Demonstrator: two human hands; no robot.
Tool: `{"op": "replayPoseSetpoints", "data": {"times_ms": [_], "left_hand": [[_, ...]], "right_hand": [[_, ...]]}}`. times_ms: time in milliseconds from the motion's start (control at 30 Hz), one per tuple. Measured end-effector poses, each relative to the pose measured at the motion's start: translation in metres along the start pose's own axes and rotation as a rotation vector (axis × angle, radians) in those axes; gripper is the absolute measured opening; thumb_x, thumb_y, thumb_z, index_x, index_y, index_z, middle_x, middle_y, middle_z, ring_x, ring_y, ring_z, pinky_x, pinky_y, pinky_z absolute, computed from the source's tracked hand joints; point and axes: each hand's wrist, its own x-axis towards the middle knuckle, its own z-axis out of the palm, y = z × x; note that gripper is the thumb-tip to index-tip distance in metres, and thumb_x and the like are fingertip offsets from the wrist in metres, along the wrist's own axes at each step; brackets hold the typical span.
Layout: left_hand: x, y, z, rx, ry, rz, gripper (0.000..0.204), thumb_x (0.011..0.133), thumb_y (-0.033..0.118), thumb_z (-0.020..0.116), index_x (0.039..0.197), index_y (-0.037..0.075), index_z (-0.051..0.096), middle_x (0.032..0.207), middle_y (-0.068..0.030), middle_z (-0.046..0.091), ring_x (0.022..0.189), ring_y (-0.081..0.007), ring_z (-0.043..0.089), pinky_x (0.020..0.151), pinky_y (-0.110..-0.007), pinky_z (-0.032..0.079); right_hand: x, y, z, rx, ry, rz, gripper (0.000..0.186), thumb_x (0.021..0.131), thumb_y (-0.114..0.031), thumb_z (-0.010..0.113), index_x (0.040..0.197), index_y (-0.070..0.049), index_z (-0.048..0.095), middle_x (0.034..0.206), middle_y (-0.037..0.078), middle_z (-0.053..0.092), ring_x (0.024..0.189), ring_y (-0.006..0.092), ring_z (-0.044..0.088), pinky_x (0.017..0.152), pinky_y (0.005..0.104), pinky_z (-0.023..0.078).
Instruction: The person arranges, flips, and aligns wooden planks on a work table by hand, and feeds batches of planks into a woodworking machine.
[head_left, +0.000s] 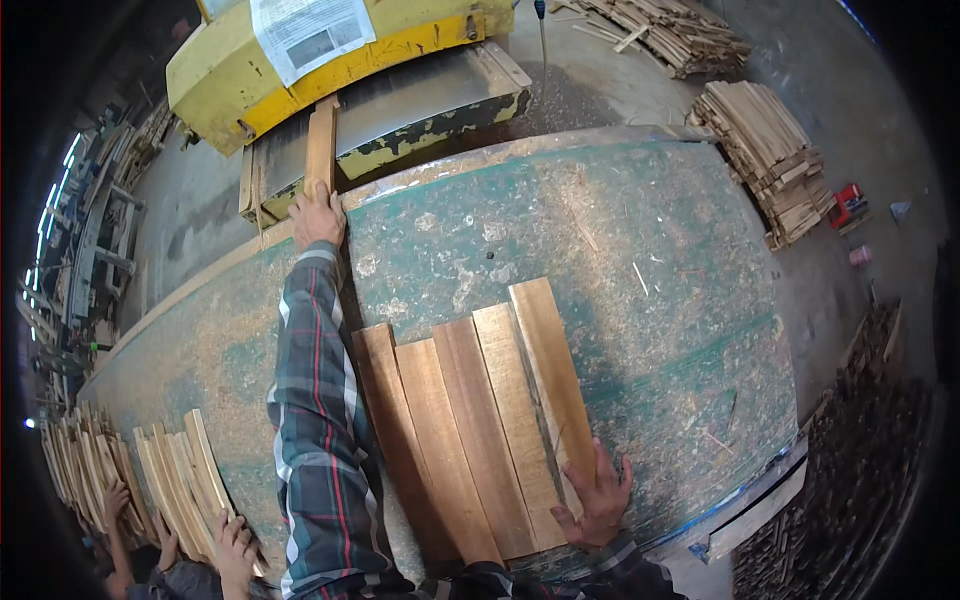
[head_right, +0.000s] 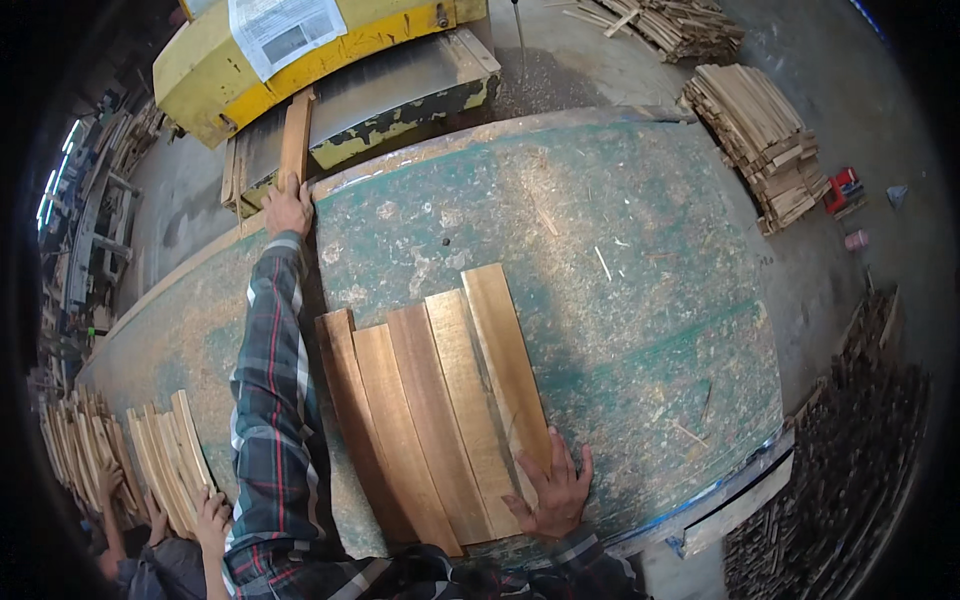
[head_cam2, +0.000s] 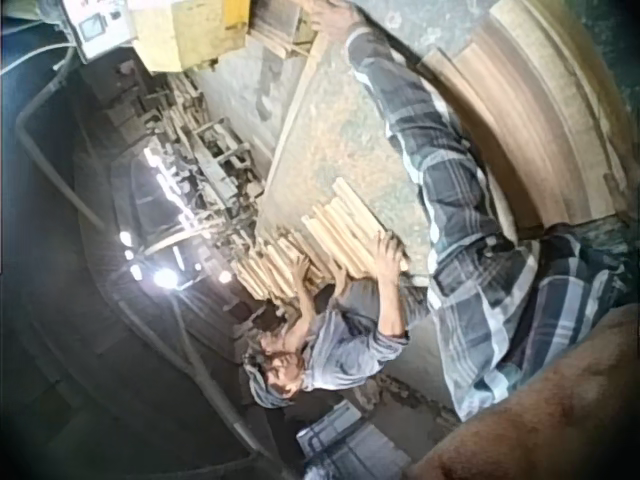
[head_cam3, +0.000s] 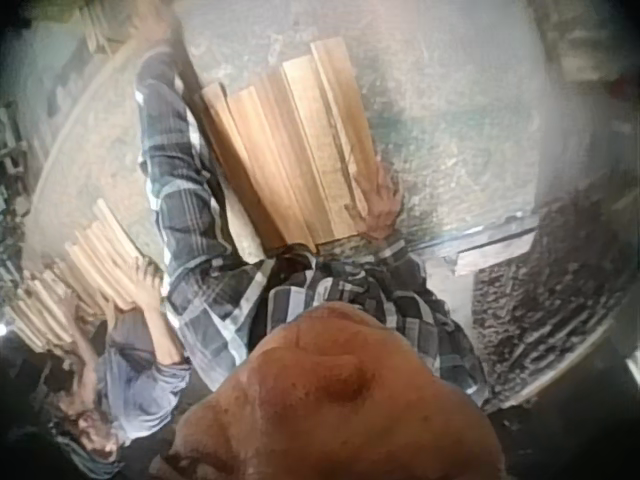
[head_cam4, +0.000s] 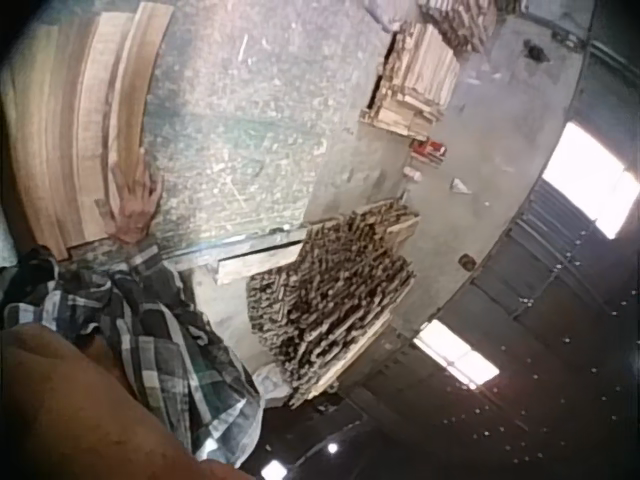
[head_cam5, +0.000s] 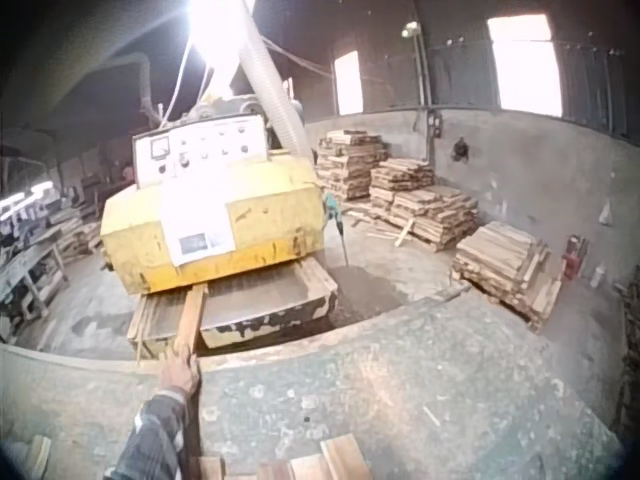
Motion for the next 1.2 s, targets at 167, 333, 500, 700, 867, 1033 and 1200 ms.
{"op": "replayPoseSetpoints", "data": {"times_ms": [167, 333, 500, 700, 867, 1033, 1200], "left_hand": [[-0.004, -0.047, -0.001, 0.071, -0.006, 0.017, 0.046, 0.102, 0.041, 0.054, 0.14, 0.016, 0.056, 0.127, -0.0263, 0.057, 0.114, -0.0462, 0.055, 0.095, -0.053, 0.049], [-0.107, -0.082, -0.032, 0.031, 0.016, -0.035, 0.045, 0.099, 0.039, 0.059, 0.138, 0.019, 0.061, 0.123, -0.0256, 0.059, 0.111, -0.0459, 0.056, 0.098, -0.054, 0.047], [-0.258, -0.087, -0.112, -0.022, 0.009, 0.028, 0.046, 0.098, 0.036, 0.061, 0.14, 0.019, 0.062, 0.111, -0.0241, 0.058, 0.102, -0.0439, 0.055, 0.091, -0.054, 0.046], [-0.405, -0.066, -0.2, -0.146, 0.033, -0.056, 0.047, 0.099, 0.035, 0.062, 0.142, 0.016, 0.061, 0.112, -0.0242, 0.057, 0.1, -0.0431, 0.053, 0.089, -0.053, 0.046], [-0.449, -0.047, -0.25, -0.213, -0.055, -0.073, 0.053, 0.1, 0.043, 0.058, 0.148, 0.019, 0.056, 0.147, -0.0264, 0.048, 0.121, -0.0444, 0.051, 0.105, -0.057, 0.039], [-0.477, -0.126, -0.267, 0.213, -0.101, -0.368, 0.075, 0.103, 0.062, 0.042, 0.165, 0.022, 0.025, 0.169, -0.0215, 0.024, 0.156, -0.0415, 0.02, 0.123, -0.066, 0.011], [-0.506, -0.15, -0.252, 0.185, -0.262, -0.443, 0.068, 0.107, 0.055, 0.038, 0.164, 0.019, 0.028, 0.169, -0.0197, 0.025, 0.157, -0.0355, 0.021, 0.124, -0.067, 0.007]], "right_hand": [[-0.006, 0.002, 0.011, 0.042, -0.017, -0.038, 0.061, 0.093, -0.06, 0.062, 0.137, -0.018, 0.064, 0.159, 0.028, 0.037, 0.142, 0.0426, 0.045, 0.118, 0.0668, 0.017], [-0.013, 0.0, 0.004, 0.058, 0.028, -0.066, 0.059, 0.088, -0.048, 0.071, 0.138, -0.017, 0.063, 0.16, 0.028, 0.037, 0.143, 0.0419, 0.045, 0.119, 0.065, 0.018], [-0.015, 0.006, 0.006, 0.04, 0.088, -0.074, 0.06, 0.087, -0.042, 0.072, 0.139, -0.012, 0.064, 0.159, 0.028, 0.039, 0.144, 0.0402, 0.043, 0.12, 0.0647, 0.017], [-0.007, -0.002, 0.013, 0.052, 0.105, -0.149, 0.064, 0.089, -0.045, 0.071, 0.142, -0.011, 0.061, 0.159, 0.029, 0.038, 0.147, 0.0398, 0.039, 0.12, 0.0646, 0.014], [-0.022, 0.007, 0.002, -0.007, 0.095, -0.235, 0.09, 0.085, -0.061, 0.072, 0.155, -0.011, 0.044, 0.165, 0.035, 0.018, 0.155, 0.045, 0.018, 0.12, 0.0686, 0.003], [-0.052, -0.006, -0.003, -0.151, -0.16, -0.352, 0.127, 0.055, -0.079, 0.083, 0.158, -0.017, 0.039, 0.167, 0.034, 0.006, 0.155, 0.0543, 0.003, 0.116, 0.0759, -0.007], [-0.058, -0.016, -0.005, -0.176, -0.211, -0.355, 0.127, 0.047, -0.075, 0.087, 0.154, -0.02, 0.047, 0.169, 0.029, 0.008, 0.156, 0.0532, 0.001, 0.115, 0.078, -0.006]]}}
